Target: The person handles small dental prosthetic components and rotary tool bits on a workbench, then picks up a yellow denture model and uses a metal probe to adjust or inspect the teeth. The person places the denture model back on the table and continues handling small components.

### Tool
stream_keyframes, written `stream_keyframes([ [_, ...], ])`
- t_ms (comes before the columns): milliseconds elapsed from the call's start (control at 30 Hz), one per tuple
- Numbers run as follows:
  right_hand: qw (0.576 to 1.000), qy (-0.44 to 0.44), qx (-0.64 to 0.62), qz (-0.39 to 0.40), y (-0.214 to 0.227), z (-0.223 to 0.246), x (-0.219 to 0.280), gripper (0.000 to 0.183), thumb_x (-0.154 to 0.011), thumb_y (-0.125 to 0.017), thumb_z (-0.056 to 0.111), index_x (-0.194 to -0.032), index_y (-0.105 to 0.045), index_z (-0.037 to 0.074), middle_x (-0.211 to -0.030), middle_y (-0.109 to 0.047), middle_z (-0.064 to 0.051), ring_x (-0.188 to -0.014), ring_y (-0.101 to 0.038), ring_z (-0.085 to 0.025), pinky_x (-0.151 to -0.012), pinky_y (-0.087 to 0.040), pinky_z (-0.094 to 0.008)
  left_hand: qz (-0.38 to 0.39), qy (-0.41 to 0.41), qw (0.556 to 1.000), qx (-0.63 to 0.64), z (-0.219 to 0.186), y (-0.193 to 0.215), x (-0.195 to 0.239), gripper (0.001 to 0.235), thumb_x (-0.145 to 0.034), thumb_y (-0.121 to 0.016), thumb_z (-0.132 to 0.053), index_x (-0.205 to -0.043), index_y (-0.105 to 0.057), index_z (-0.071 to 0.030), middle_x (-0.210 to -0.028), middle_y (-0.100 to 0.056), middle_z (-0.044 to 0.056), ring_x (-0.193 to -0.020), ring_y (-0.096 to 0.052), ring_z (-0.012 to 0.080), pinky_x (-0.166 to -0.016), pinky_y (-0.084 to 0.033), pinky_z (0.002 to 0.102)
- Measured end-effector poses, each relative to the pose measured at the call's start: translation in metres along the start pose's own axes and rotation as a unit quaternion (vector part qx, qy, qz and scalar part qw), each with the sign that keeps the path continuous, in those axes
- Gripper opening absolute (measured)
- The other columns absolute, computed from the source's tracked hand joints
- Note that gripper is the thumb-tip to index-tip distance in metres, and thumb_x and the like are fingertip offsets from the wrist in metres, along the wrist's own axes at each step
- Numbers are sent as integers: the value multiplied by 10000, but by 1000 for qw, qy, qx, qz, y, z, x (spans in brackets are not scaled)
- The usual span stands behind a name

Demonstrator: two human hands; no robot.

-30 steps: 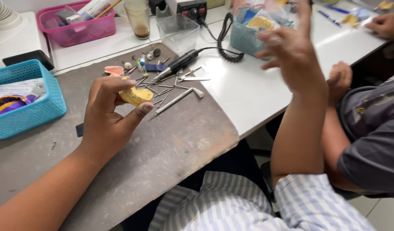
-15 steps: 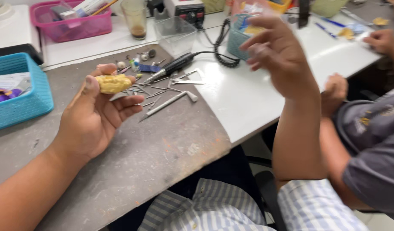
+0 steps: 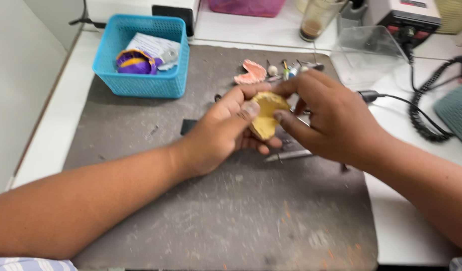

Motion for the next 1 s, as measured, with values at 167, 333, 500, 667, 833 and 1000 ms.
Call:
stream_keyframes([
  [167, 995, 15, -87, -51, -27, -20, 9, 309, -839, -803, 92, -1079, -631, 0, -1033, -672, -123, -709, -669, -158, -607, -558, -270, -31, 33, 995, -84, 4, -3, 4, 526, -1058, -557, -242, -1499, -362, -33, -1267, -629, 101, -963, -686, 137, -787, -582, 281],
  [333, 990, 77, -100, -69, -25, -18, 22, 310, -825, -813, 89, -1042, -614, -7, -1011, -660, -138, -798, -706, -173, -684, -590, -272, -58, 89, 984, -142, 5, -4, 12, 423, -1021, -629, -237, -1375, -520, -32, -1108, -671, 62, -858, -684, 84, -711, -581, 237],
  [500, 990, 67, -114, -59, -24, -15, 22, 323, -799, -840, 106, -1016, -634, -17, -953, -678, -134, -779, -715, -171, -660, -578, -267, -59, 142, 983, -97, 4, -8, 9, 364, -1050, -574, -260, -1332, -544, -31, -1040, -670, 47, -803, -680, 71, -655, -558, 216],
  [667, 989, 74, -116, -52, -25, -17, 25, 361, -780, -857, 132, -1020, -633, -16, -949, -677, -144, -799, -715, -178, -657, -572, -271, -59, 157, 983, -74, 5, -11, 14, 394, -1058, -532, -272, -1371, -526, -33, -1040, -675, 42, -816, -686, 66, -658, -567, 211],
  [833, 991, 75, -92, -58, -22, -13, 28, 375, -771, -872, 145, -1035, -648, 1, -962, -681, -138, -807, -711, -178, -663, -571, -278, -46, 143, 984, -92, -1, -17, 16, 412, -1065, -514, -276, -1387, -536, -20, -1062, -687, 49, -837, -692, 63, -685, -578, 209],
  [1000, 989, 85, -102, -62, -19, -10, 32, 395, -772, -875, 130, -1067, -645, 3, -972, -675, -120, -829, -705, -174, -675, -565, -270, -22, 88, 983, -158, -11, -21, 20, 388, -1085, -518, -270, -1398, -547, -42, -1091, -681, 44, -891, -700, 52, -749, -608, 214],
])
Point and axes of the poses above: each hand's wrist, its own x-axis away from the middle knuckle, its own y-axis out of the back of the hand, z = x × y, the point moved 5 cm from there along -x, towards the middle knuckle
